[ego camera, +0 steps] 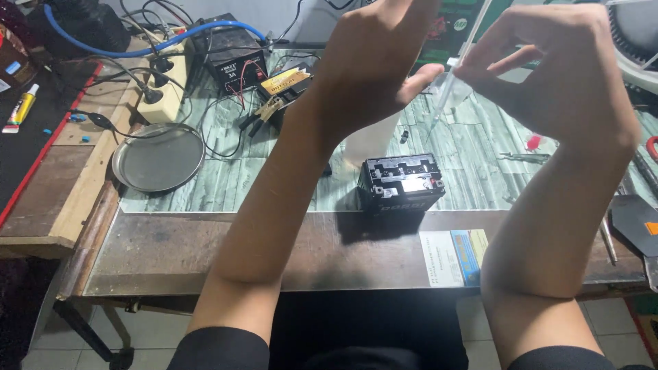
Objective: Filling the cells of a lead-acid battery with liquid using a syringe and a plastic bottle
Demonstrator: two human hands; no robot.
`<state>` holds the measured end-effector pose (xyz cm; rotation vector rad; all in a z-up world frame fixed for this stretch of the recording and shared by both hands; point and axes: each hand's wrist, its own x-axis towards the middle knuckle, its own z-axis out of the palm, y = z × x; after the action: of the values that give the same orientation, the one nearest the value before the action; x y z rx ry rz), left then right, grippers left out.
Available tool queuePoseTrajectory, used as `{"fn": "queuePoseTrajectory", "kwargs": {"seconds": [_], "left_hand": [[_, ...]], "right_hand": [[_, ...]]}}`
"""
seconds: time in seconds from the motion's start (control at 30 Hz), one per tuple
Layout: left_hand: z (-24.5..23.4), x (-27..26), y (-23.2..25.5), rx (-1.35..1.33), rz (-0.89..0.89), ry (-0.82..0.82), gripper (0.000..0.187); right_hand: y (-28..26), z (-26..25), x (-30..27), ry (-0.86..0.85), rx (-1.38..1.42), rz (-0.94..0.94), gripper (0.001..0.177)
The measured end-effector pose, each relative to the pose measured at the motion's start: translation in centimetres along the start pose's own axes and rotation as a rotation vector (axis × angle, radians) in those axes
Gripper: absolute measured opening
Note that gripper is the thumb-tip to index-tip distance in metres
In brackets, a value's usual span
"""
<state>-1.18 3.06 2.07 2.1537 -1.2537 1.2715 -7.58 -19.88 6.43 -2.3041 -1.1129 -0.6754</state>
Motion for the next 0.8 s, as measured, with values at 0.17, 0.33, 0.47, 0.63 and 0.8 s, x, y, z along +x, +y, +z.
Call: {"fn": "queuePoseTrajectory", "kwargs": {"seconds": [0.17, 0.33, 0.47, 0.63, 0.8], "left_hand": [[2.4, -0.3, -0.5, 0.174, 0.016, -0.044, 0.100], [3.6, -0.7, -0.9, 0.091, 0.049, -0.031, 0.110], [2.0, 0.0, 0.1, 0.106, 0.032, -0.063, 0.099], [1.5, 0.3, 0.6, 0.176, 0.056, -0.008, 0.074], [3.3, 0.2, 0.4, 0.225, 0.031, -0.080, 0.090]], "right_hand": [[-0.1, -0.2, 0.4, -0.081, 0.021, 0.040, 0.014], [0.1, -0.5, 0.3, -0.148, 0.056, 0.065, 0.008], [0.7, -0.2, 0.0, -0.168, 0.079, 0.099, 0.012], [1.9, 0.7, 0.8, -0.361, 0.053, 0.439, 0.017], [5.7, 5.4, -3.6, -0.128, 0.109, 0.219, 0.032]]}}
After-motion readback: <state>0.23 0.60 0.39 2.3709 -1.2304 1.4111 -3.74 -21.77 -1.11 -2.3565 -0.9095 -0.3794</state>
